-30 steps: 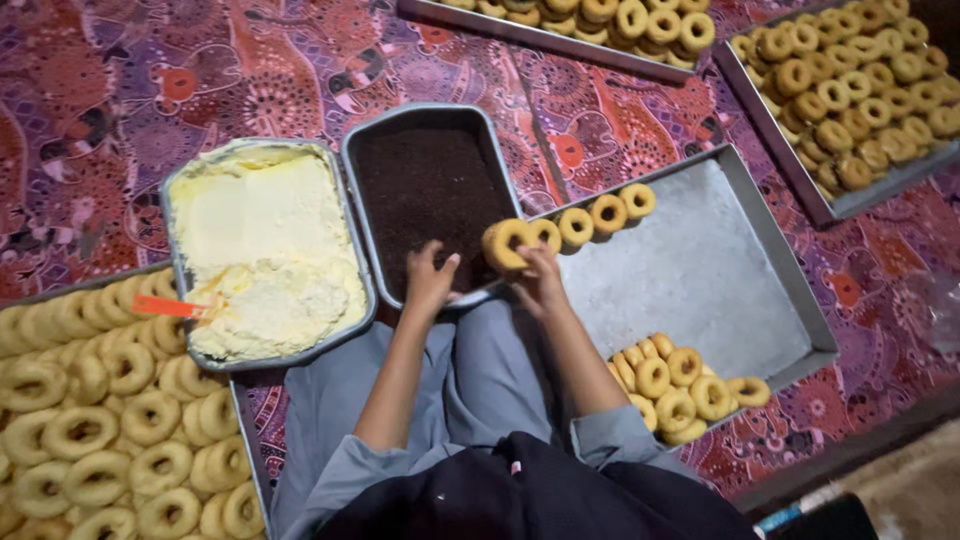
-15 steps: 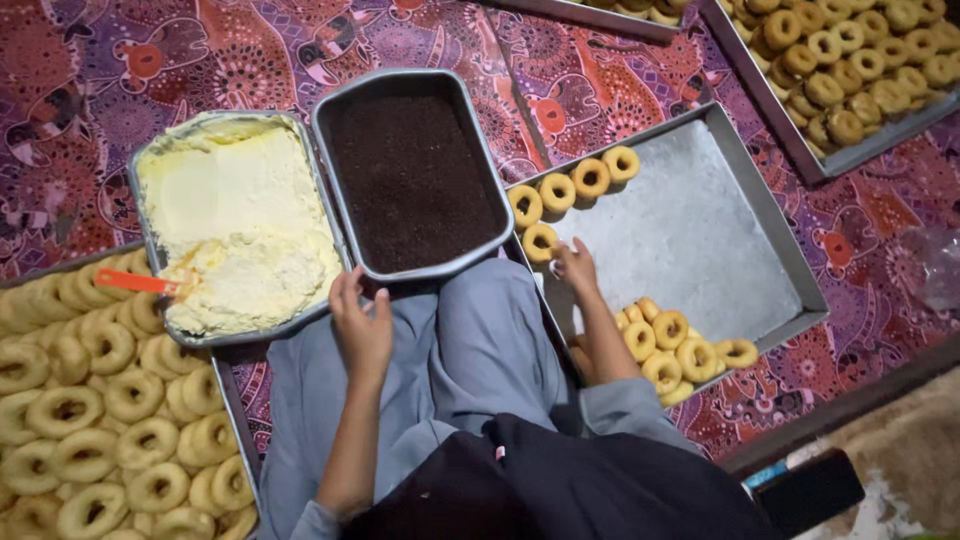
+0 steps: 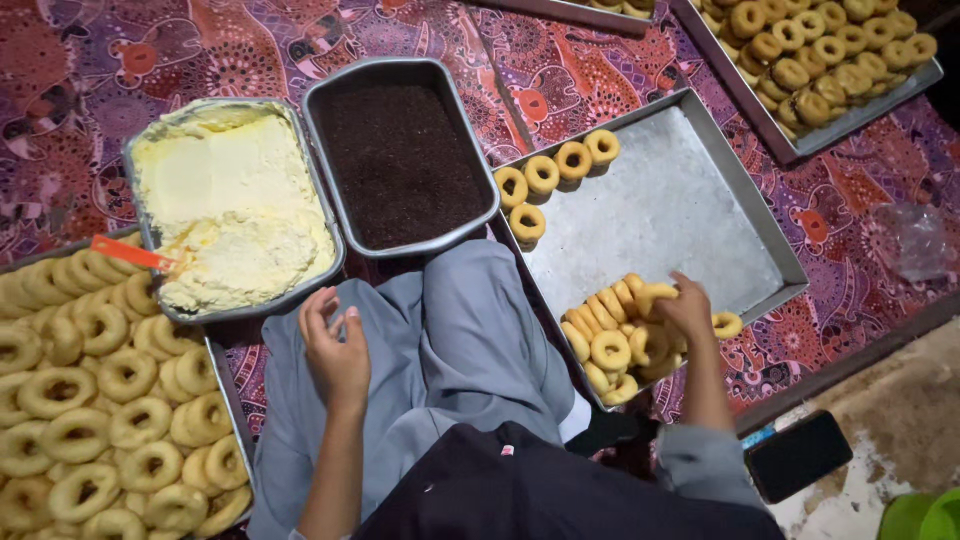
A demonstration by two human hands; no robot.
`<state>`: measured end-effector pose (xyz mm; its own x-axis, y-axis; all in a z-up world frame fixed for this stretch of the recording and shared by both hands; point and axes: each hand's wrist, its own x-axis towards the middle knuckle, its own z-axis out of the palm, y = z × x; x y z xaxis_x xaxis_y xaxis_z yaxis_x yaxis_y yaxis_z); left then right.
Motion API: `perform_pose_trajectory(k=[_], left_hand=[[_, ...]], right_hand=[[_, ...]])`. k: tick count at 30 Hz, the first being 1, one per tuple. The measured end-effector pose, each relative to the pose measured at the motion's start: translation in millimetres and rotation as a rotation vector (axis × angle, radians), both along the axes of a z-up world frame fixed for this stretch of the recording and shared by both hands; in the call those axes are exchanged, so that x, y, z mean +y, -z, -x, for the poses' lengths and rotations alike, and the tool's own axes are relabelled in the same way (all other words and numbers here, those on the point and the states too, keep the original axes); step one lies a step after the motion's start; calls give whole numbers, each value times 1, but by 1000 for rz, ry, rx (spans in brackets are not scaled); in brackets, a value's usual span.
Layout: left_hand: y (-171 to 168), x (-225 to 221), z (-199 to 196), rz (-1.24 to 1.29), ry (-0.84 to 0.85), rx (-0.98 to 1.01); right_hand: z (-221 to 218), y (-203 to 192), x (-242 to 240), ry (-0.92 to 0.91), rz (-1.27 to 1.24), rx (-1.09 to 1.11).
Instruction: The person sits on the floor and repeatedly picks up ring-shaped donuts, fills their centers with a white paste, and then places them into a tray of dark crumbs. The finished donuts are arranged on a metal tray.
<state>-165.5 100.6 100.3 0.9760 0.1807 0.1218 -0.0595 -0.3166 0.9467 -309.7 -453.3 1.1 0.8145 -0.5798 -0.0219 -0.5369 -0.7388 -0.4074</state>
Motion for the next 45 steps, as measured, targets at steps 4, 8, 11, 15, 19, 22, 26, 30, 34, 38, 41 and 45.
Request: perform_pose_trajectory(k=[4, 8, 11, 15, 19, 22, 26, 30, 34, 38, 41, 45], left_hand=[[-1, -3, 8, -58, 24, 36], [24, -25, 14, 207, 103, 219], [59, -54, 16, 1003, 442, 639], [116, -38, 4, 1424, 248, 652], [164, 32, -22, 1507, -159, 284], [174, 84, -33, 1301, -334, 264], [160, 110, -35, 1294, -566, 102], [130, 121, -33, 1459, -462, 100], [119, 122, -32, 1570, -493, 187], [129, 116, -31, 1436, -482, 39], [135, 112, -33, 1458, -417, -52], [136, 103, -30, 1540, -367, 30]], right_hand=[[-25, -8, -7, -45, -16, 376], [-73, -36, 80, 85, -404, -22], [-124, -37, 204, -418, -1205, -203], [-187, -40, 344, -381, -465, -89], [-192, -47, 450, -1043, -345, -432], [-182, -58, 496, -1235, -667, -227], [-195, -69, 527, -1216, -709, -45], [-226, -82, 537, -1521, -493, -255], [-226, -79, 540, -1550, -559, -291], [-217, -62, 543, -1164, -903, -182], [-228, -52, 545, -933, -947, -160], [-235, -54, 545, -793, -749, -191]])
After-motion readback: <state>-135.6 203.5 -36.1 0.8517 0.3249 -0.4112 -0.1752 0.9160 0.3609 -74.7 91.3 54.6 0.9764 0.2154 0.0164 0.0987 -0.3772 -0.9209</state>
